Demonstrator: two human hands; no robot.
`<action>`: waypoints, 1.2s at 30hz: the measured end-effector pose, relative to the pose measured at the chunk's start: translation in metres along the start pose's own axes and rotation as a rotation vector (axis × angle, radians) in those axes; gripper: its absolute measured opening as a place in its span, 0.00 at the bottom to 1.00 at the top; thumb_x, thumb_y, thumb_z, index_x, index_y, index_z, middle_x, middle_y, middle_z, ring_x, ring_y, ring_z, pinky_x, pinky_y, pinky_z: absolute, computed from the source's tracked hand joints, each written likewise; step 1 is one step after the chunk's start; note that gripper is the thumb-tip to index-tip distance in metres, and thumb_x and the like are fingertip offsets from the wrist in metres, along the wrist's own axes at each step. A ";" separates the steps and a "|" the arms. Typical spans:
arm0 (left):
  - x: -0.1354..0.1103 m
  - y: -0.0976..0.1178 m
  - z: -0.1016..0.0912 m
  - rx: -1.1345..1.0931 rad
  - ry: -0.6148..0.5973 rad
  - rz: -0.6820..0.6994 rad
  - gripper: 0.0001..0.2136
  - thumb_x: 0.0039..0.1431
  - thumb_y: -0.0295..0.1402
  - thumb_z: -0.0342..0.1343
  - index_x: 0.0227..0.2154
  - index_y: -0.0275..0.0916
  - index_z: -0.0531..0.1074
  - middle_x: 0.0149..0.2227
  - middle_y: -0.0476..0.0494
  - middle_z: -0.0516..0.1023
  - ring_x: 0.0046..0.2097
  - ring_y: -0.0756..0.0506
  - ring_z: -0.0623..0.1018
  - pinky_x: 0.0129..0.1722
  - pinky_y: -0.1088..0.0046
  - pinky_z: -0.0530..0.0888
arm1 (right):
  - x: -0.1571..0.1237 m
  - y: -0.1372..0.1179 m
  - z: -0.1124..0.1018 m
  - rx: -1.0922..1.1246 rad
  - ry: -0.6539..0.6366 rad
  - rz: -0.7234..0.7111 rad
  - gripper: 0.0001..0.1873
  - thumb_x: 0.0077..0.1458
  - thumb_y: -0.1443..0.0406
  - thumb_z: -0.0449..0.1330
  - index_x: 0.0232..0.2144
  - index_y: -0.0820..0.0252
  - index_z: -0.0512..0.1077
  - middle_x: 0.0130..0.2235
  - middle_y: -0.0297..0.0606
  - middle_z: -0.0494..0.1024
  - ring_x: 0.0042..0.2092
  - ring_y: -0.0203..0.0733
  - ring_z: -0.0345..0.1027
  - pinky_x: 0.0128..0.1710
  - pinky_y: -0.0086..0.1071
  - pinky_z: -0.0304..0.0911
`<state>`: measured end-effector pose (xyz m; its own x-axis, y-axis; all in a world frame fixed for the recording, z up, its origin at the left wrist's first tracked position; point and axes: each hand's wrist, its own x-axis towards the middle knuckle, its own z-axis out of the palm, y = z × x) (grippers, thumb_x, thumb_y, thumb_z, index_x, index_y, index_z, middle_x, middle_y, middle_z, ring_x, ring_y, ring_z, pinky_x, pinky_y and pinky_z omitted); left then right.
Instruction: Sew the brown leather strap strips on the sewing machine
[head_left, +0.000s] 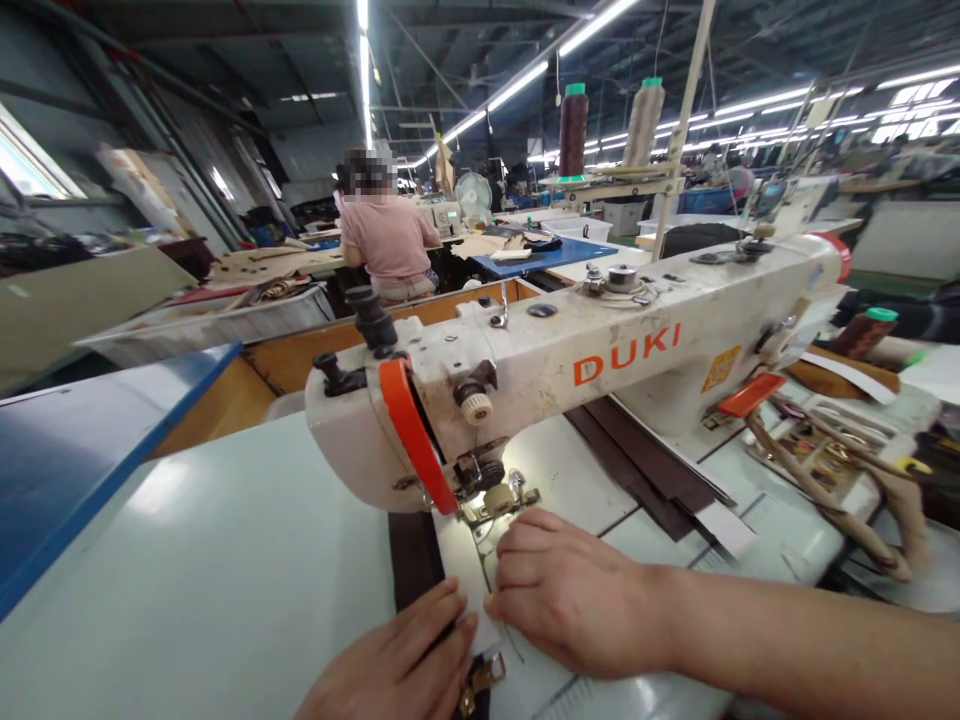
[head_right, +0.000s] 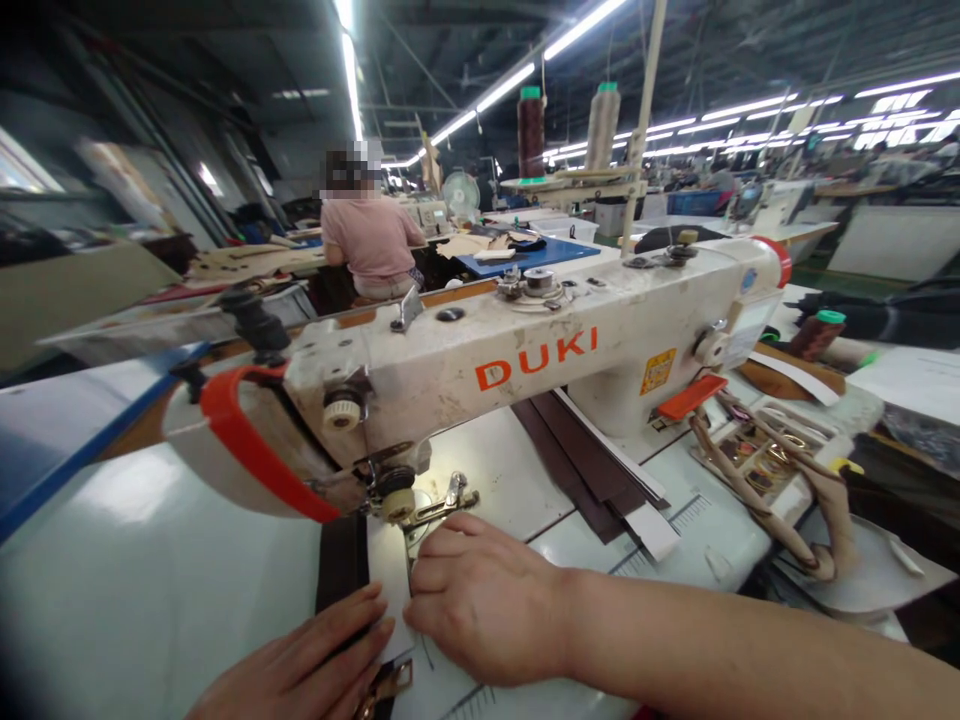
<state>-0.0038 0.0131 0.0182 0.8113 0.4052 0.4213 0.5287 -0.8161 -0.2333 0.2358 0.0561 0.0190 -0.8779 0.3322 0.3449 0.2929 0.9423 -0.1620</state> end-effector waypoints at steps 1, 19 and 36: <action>0.000 -0.003 0.002 0.006 -0.007 -0.006 0.14 0.68 0.28 0.42 0.45 0.36 0.74 0.46 0.43 0.79 0.51 0.49 0.77 0.53 0.79 0.70 | 0.003 0.003 0.000 -0.009 0.005 0.002 0.10 0.63 0.68 0.51 0.30 0.60 0.68 0.32 0.33 0.72 0.40 0.40 0.59 0.47 0.36 0.52; 0.015 -0.054 0.023 0.020 0.027 -0.177 0.20 0.69 0.36 0.37 0.37 0.43 0.77 0.38 0.50 0.82 0.38 0.50 0.82 0.40 0.80 0.78 | 0.019 0.015 0.018 -0.095 0.114 0.214 0.10 0.63 0.68 0.51 0.30 0.60 0.67 0.32 0.35 0.72 0.39 0.41 0.61 0.42 0.35 0.53; -0.048 0.028 -0.042 0.008 -0.124 -0.381 0.21 0.59 0.22 0.42 0.53 0.40 0.68 0.56 0.41 0.72 0.53 0.47 0.75 0.52 0.72 0.73 | 0.005 0.008 0.015 -0.028 0.344 0.085 0.11 0.61 0.70 0.51 0.35 0.61 0.74 0.30 0.40 0.72 0.35 0.43 0.62 0.40 0.35 0.59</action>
<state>-0.0381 -0.0464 0.0280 0.5801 0.7258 0.3697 0.7994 -0.5943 -0.0878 0.2277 0.0649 0.0057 -0.6725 0.3997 0.6229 0.3741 0.9098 -0.1799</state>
